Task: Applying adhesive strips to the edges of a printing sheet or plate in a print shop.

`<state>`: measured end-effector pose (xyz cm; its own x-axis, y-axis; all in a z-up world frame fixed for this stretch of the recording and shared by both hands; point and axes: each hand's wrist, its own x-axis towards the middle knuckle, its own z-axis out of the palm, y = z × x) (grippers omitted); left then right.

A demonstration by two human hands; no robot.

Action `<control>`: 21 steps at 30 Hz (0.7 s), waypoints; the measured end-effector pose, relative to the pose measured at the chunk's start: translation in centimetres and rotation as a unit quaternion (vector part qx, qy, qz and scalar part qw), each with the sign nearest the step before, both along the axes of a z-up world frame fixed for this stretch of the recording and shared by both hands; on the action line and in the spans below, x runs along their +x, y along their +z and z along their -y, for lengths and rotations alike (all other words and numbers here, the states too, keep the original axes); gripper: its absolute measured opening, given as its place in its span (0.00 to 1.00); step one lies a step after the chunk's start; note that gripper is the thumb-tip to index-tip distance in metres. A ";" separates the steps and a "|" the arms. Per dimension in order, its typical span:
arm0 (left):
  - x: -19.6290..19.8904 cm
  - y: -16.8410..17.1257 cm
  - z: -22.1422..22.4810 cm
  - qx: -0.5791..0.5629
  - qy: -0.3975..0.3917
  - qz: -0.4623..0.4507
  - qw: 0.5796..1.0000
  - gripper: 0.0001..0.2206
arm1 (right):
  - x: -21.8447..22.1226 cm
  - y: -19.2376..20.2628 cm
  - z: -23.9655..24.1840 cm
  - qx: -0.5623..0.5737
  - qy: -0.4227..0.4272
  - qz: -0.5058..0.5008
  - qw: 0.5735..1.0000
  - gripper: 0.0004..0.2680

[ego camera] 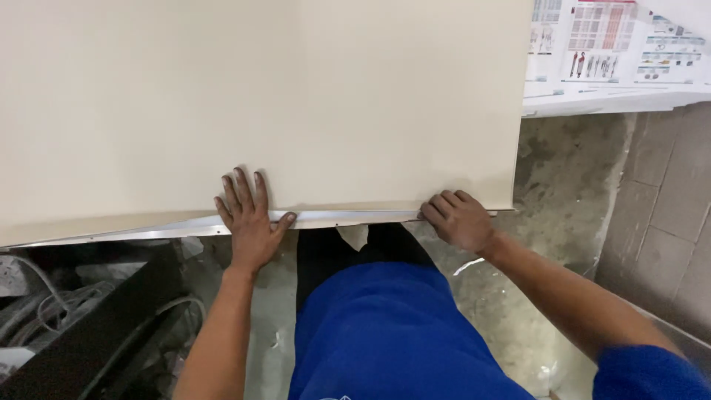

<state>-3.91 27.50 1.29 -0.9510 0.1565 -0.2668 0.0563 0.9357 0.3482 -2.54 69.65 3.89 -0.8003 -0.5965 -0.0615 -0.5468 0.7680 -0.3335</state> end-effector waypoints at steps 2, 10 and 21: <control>0.6 -0.4 -0.3 -0.007 -0.004 0.019 1.000 0.46 | 0.7 -1.1 -1.6 0.006 0.028 0.036 0.999 0.07; -0.3 1.3 -1.2 -0.004 0.017 0.052 0.998 0.47 | -1.5 -0.4 -0.5 -0.035 -0.026 0.000 0.999 0.12; -0.1 0.6 -0.5 0.004 0.020 0.034 0.999 0.48 | -2.8 0.8 -0.1 0.085 0.013 0.069 0.994 0.23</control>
